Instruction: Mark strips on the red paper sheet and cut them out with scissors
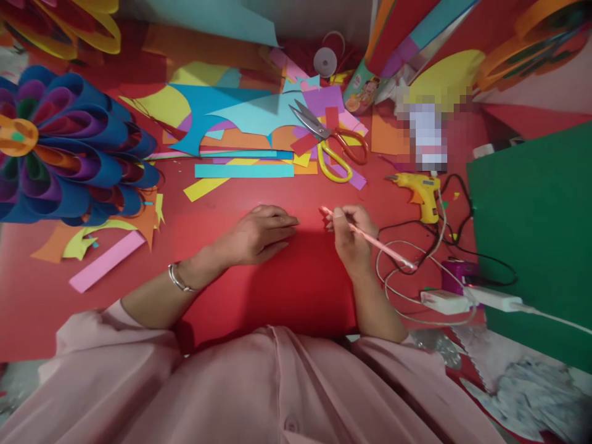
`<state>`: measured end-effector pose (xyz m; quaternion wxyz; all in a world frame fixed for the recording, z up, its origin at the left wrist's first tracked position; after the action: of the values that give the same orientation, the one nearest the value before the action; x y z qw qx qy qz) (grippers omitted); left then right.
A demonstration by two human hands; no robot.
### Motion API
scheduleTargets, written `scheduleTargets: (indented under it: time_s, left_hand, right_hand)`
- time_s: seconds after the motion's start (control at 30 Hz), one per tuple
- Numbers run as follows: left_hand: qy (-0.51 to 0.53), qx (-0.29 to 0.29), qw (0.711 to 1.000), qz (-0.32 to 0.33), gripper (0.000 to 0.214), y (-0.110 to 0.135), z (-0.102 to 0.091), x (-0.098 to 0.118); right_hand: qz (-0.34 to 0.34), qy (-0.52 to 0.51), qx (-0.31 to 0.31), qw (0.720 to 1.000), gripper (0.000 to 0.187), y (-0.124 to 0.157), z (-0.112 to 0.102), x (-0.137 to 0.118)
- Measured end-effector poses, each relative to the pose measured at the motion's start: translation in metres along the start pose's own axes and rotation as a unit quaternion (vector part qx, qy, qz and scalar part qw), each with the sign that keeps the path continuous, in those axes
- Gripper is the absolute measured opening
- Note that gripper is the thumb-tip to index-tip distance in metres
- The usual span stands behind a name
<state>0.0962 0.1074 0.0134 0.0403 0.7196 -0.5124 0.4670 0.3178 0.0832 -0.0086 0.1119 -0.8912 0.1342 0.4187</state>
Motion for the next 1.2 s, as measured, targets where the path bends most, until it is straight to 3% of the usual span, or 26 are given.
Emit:
scheduleTargets:
  time_s: [0.2, 0.53, 1.2]
  left_hand:
    - [-0.009, 0.011, 1.000, 0.006, 0.030, 0.002, 0.003, -0.004]
    - [-0.011, 0.002, 1.000, 0.007, 0.029, 0.002, 0.003, -0.004]
    - [0.001, 0.022, 1.000, 0.015, 0.031, 0.002, 0.002, -0.002]
  right_hand:
    - [-0.052, 0.018, -0.017, 0.998, 0.033, 0.002, 0.017, -0.023]
    - [-0.033, 0.052, -0.006, 0.998, 0.033, -0.001, 0.020, -0.017]
    - [-0.086, 0.069, -0.001, 0.994, 0.031, -0.004, 0.017, -0.030]
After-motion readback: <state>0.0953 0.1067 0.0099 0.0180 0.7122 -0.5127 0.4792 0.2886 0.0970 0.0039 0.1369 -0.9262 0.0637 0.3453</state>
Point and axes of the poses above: each hand's wrist, its own y-axis away from the middle knuckle, its own z-axis out of the palm, x = y × z, the point moved 7 cm from there along -y, towards the middle knuckle, and after that the axes turned 13 degrees about y, right-handed, at the moved point
